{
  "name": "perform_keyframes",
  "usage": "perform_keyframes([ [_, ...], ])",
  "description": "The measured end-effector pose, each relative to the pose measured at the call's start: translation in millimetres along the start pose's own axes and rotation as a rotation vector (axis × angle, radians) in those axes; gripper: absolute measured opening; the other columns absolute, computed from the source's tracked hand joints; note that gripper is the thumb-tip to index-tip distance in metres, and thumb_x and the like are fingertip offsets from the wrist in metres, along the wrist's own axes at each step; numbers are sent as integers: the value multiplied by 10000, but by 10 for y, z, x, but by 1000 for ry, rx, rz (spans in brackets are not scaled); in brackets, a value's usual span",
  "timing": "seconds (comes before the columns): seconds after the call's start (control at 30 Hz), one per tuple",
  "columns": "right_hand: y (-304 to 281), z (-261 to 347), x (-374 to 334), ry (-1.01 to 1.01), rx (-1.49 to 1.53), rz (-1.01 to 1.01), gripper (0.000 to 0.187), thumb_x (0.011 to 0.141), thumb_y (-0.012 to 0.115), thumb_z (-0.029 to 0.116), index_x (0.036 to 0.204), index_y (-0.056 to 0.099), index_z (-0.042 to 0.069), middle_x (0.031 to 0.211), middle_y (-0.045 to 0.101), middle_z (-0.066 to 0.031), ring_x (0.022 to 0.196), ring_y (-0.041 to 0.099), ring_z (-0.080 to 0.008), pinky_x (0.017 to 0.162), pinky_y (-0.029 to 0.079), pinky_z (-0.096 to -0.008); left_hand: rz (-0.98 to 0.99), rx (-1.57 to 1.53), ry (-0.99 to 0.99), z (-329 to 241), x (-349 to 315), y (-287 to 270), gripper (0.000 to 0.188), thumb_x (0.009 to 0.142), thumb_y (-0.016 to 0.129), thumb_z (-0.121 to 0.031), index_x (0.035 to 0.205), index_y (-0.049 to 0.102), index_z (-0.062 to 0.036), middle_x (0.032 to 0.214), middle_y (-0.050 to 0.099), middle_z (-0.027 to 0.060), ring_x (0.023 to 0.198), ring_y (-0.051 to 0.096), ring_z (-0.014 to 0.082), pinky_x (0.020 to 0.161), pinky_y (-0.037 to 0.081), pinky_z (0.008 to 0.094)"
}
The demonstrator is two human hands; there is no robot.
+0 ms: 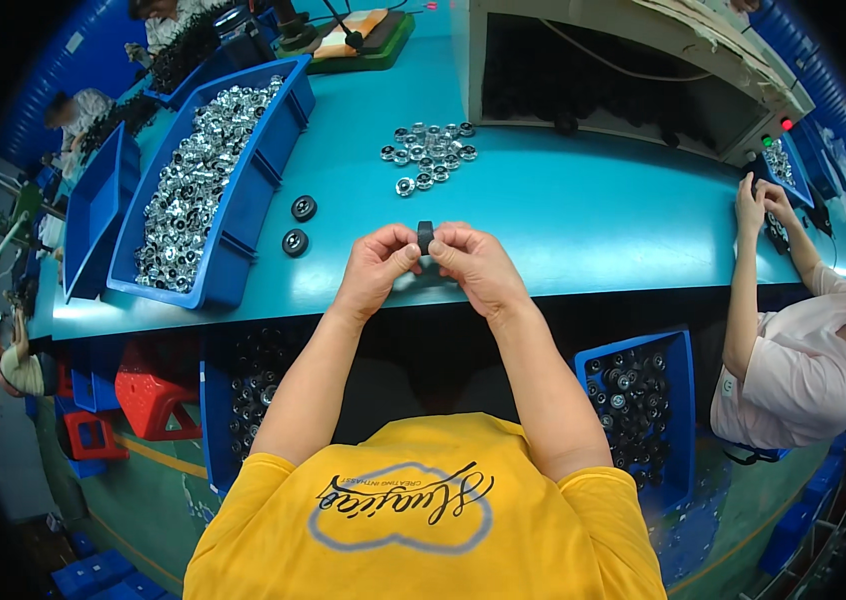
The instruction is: Assembling toy wheels by inserting metal bearings into rubber tires at a factory workbench.
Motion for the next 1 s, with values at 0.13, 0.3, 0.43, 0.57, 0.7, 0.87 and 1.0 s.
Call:
perform_keyframes([
  [0.13,54,145,-10,-158,-255,-84,176,875,858,183,925,754,50,1154,543,-24,926,561,-123,805,481,-265,-10,-101,-25,2,13,-28,184,993,741,-162,1074,699,-1,949,701,27,834,643,128,771,546,280],
  [0.3,72,272,-33,-266,-482,-158,167,829,880,141,927,778,53,1122,555,-32,1022,554,-151,874,486,-311,-51,-166,-58,41,21,-66,210,985,755,-173,1085,697,3,978,714,38,841,650,131,778,548,291],
  [0.43,80,253,-43,-262,-498,-154,171,832,878,133,954,788,55,1116,555,-30,996,557,-146,862,488,-305,-3,-183,-23,50,29,-80,203,985,757,-173,1077,685,-7,1004,719,48,857,658,138,782,554,297],
  [0.57,67,108,-20,-185,-260,-114,188,893,846,196,967,784,36,1160,568,-28,924,560,-126,793,480,-276,-1,-154,-12,55,20,-60,194,977,769,-177,1060,680,-25,976,701,31,850,644,126,773,549,285],
  [0.7,50,57,-13,-30,-72,-57,248,944,809,264,968,774,20,1199,583,-15,874,560,-98,753,463,-245,7,-42,-21,40,27,-35,179,969,778,-178,1034,694,-34,944,670,11,822,626,114,761,538,269],
  [0.87,-65,-88,23,76,58,-5,205,930,823,230,946,767,34,1179,586,1,836,554,-81,736,465,-232,-44,92,-3,-85,-5,64,135,984,752,-159,966,729,-26,920,644,1,790,615,105,747,515,249],
  [1.0,-82,43,5,-38,13,-80,160,895,847,160,930,758,31,1182,560,-7,816,547,-86,726,468,-239,-52,149,-13,-78,25,56,123,1003,720,-146,977,729,-26,926,640,2,795,609,103,745,505,246],
])
Point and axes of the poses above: each hand's wrist, its own x-axis towards the middle knuckle, its own y-axis out of the palm, z = x × y, the point moved 8 cm from there along x, towards the middle knuckle
